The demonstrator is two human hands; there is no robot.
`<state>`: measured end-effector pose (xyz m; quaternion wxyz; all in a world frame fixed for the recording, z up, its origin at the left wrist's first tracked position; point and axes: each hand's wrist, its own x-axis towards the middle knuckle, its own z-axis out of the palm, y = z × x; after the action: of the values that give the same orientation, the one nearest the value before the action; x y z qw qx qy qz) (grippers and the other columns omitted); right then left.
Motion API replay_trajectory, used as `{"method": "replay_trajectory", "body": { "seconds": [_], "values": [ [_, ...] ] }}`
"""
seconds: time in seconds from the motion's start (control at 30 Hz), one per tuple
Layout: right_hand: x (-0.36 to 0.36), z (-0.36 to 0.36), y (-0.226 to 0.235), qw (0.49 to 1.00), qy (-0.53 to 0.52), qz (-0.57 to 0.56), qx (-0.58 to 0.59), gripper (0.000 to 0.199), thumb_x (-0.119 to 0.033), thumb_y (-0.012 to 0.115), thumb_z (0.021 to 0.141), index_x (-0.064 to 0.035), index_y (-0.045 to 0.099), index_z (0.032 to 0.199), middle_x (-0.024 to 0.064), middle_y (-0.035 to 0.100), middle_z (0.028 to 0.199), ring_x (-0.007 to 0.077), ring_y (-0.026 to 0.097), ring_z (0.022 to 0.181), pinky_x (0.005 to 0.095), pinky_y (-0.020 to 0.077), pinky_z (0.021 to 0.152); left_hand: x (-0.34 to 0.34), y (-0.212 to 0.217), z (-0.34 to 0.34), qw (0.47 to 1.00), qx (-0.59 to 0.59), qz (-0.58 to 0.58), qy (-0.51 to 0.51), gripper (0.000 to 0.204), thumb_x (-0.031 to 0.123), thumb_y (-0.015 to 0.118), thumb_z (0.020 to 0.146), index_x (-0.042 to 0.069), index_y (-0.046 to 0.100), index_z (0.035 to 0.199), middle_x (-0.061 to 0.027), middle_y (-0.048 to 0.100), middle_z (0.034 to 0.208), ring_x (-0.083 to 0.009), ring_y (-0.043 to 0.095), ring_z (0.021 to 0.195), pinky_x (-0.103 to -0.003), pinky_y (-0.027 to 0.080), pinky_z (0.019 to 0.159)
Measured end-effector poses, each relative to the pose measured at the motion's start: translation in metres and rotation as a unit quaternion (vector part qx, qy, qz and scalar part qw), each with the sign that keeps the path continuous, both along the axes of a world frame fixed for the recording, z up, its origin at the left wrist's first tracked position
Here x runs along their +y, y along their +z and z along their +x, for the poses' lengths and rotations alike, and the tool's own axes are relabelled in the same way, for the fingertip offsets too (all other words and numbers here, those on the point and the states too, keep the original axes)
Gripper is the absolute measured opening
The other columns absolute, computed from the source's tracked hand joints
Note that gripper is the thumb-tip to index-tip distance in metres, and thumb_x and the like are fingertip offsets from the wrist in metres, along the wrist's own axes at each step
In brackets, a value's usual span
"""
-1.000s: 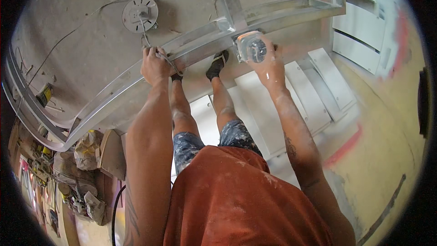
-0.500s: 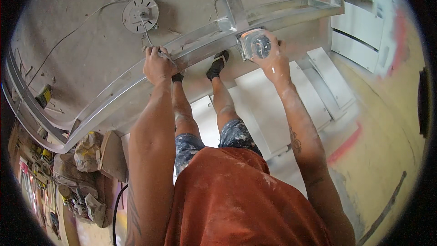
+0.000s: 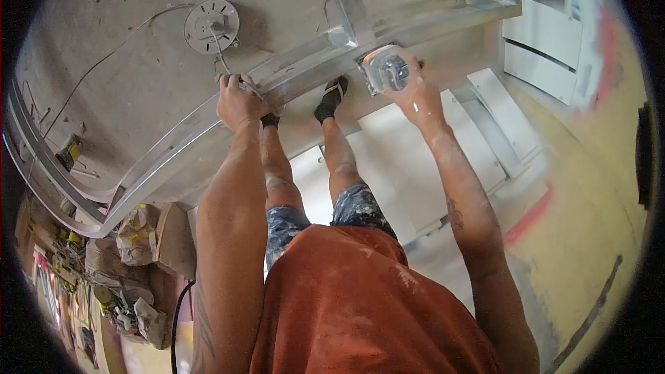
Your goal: Using a power sander to smooth the surface of a metal furniture frame.
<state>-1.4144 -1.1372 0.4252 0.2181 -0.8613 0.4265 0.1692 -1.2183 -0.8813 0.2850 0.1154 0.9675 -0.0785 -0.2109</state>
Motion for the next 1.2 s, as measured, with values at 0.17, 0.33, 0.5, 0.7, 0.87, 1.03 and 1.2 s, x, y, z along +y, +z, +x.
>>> {"method": "replay_trajectory", "body": {
  "seconds": [0.17,0.33,0.5,0.7,0.87,1.03,1.2],
  "values": [
    [-0.013,0.003,0.004,0.999,-0.051,0.004,0.008,0.085,-0.021,0.089,0.072,-0.0236,0.046,0.145,0.0262,0.059,0.121,0.0487,0.058,0.113,0.052,0.0526,0.094,0.001,0.0,-0.002,1.0,0.004,0.005,-0.002,0.03,0.037,0.057,0.098,0.014,0.076,0.102,-0.0028,0.068,0.117,-0.034,0.07,0.094,-0.046,0.056,0.077],
    [-0.007,0.007,0.001,0.999,-0.033,-0.006,0.012,0.081,-0.024,0.088,0.074,-0.0254,0.047,0.143,0.0263,0.058,0.122,0.0492,0.059,0.113,0.0531,0.0525,0.094,-0.005,0.002,-0.005,1.0,0.002,0.007,0.006,0.027,0.036,0.059,0.097,0.016,0.075,0.103,-0.0019,0.068,0.116,-0.0342,0.071,0.093,-0.046,0.056,0.075],
    [0.014,0.016,0.002,0.999,-0.031,0.005,0.029,0.074,-0.026,0.084,0.077,-0.0293,0.047,0.141,0.0241,0.056,0.122,0.0509,0.064,0.105,0.0557,0.0556,0.089,-0.002,0.004,-0.004,1.0,0.019,0.001,0.005,0.028,0.037,0.058,0.097,0.016,0.075,0.105,-0.0014,0.069,0.119,-0.0354,0.071,0.093,-0.047,0.056,0.075],
    [0.025,0.021,0.005,0.999,0.006,0.043,-0.005,0.07,-0.021,0.081,0.078,-0.029,0.049,0.14,0.019,0.051,0.122,0.0477,0.067,0.1,0.0532,0.0589,0.085,0.009,-0.013,-0.003,1.0,0.015,0.013,-0.012,0.033,0.04,0.057,0.099,0.015,0.074,0.111,-0.0038,0.068,0.123,-0.036,0.07,0.1,-0.047,0.055,0.081],
    [0.02,0.018,0.01,0.999,-0.005,0.042,0.019,0.069,-0.021,0.081,0.078,-0.0292,0.049,0.14,0.0193,0.052,0.121,0.0473,0.066,0.1,0.0531,0.0592,0.084,0.008,-0.016,-0.001,0.999,0.019,0.027,-0.025,0.036,0.041,0.055,0.101,0.014,0.073,0.115,-0.0053,0.067,0.123,-0.036,0.069,0.104,-0.047,0.054,0.084],
    [0.0,0.003,-0.001,1.0,-0.02,0.011,-0.002,0.07,-0.025,0.082,0.079,-0.0294,0.048,0.141,0.0213,0.053,0.123,0.0488,0.066,0.102,0.0539,0.0583,0.087,0.013,-0.017,0.0,1.0,-0.004,0.004,-0.021,0.034,0.04,0.055,0.1,0.014,0.075,0.109,-0.0036,0.068,0.124,-0.0363,0.07,0.098,-0.048,0.056,0.081],
    [-0.037,-0.011,-0.006,0.998,-0.052,-0.026,-0.007,0.074,-0.032,0.085,0.078,-0.0338,0.046,0.141,0.0224,0.054,0.12,0.0509,0.066,0.099,0.0552,0.0589,0.084,0.01,-0.016,0.0,1.0,-0.006,0.016,-0.02,0.034,0.041,0.055,0.1,0.015,0.075,0.108,-0.0034,0.068,0.125,-0.0364,0.07,0.098,-0.049,0.056,0.08]
  ]
}}
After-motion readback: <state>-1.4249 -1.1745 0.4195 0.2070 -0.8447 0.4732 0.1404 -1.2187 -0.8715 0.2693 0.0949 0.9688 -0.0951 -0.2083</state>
